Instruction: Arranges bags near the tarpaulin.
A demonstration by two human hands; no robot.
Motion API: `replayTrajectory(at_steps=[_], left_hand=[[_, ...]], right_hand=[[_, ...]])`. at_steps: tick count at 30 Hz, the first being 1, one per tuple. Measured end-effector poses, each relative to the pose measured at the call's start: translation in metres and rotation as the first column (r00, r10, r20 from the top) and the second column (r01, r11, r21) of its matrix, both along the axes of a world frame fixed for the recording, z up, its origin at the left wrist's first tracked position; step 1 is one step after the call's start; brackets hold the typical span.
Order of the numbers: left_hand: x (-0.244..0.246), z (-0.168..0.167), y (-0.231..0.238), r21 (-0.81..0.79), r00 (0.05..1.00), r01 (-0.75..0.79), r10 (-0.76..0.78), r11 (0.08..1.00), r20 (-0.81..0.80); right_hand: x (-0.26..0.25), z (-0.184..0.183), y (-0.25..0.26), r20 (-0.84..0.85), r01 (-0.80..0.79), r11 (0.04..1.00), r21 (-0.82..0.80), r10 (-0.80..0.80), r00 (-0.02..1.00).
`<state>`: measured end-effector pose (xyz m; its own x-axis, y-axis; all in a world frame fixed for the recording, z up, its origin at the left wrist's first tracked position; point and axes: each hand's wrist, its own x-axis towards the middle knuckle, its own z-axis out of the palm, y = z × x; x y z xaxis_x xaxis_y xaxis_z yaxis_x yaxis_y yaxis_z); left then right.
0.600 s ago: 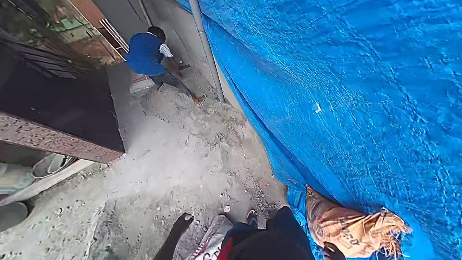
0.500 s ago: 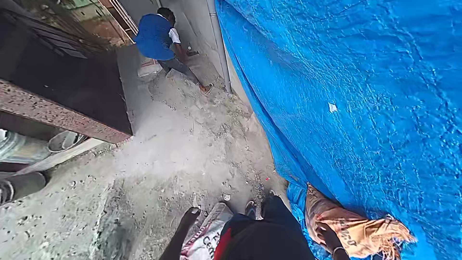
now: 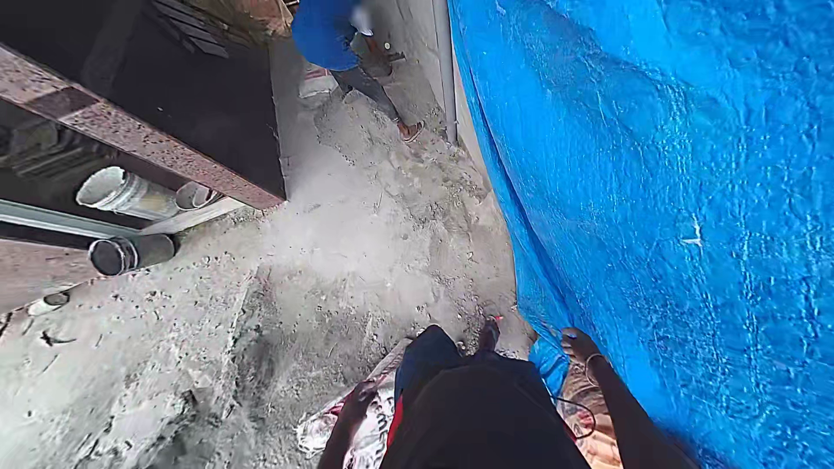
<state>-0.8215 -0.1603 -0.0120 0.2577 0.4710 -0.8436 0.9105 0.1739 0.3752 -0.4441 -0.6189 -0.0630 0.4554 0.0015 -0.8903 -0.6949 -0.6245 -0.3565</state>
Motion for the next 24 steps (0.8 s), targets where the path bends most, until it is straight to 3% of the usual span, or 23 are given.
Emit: replayTrajectory(at_steps=[6, 14, 20, 24], left_hand=[[0.028, 0.014, 0.017, 0.008, 0.997, -0.071, 0.071, 0.997, 0.033], [0.083, 0.007, 0.1, -0.067, 1.0, -0.019, 0.018, 0.998, -0.02], [0.153, -0.028, 0.252, -0.091, 0.968, 0.235, -0.241, 0.968, -0.069], [0.214, -0.032, 0.368, 0.001, 0.955, 0.293, -0.293, 0.956, -0.041]], right_hand=[[0.071, 0.007, 0.051, 0.066, 0.105, 0.991, 0.085, -0.111, 0.992], [0.071, 0.011, 0.13, 0.017, 0.309, 0.936, 0.167, -0.316, 0.949], [0.05, 0.009, 0.206, 0.071, 0.508, 0.855, 0.102, -0.515, 0.854], [0.0, -0.01, 0.245, 0.079, 0.58, 0.812, 0.056, -0.583, 0.809]])
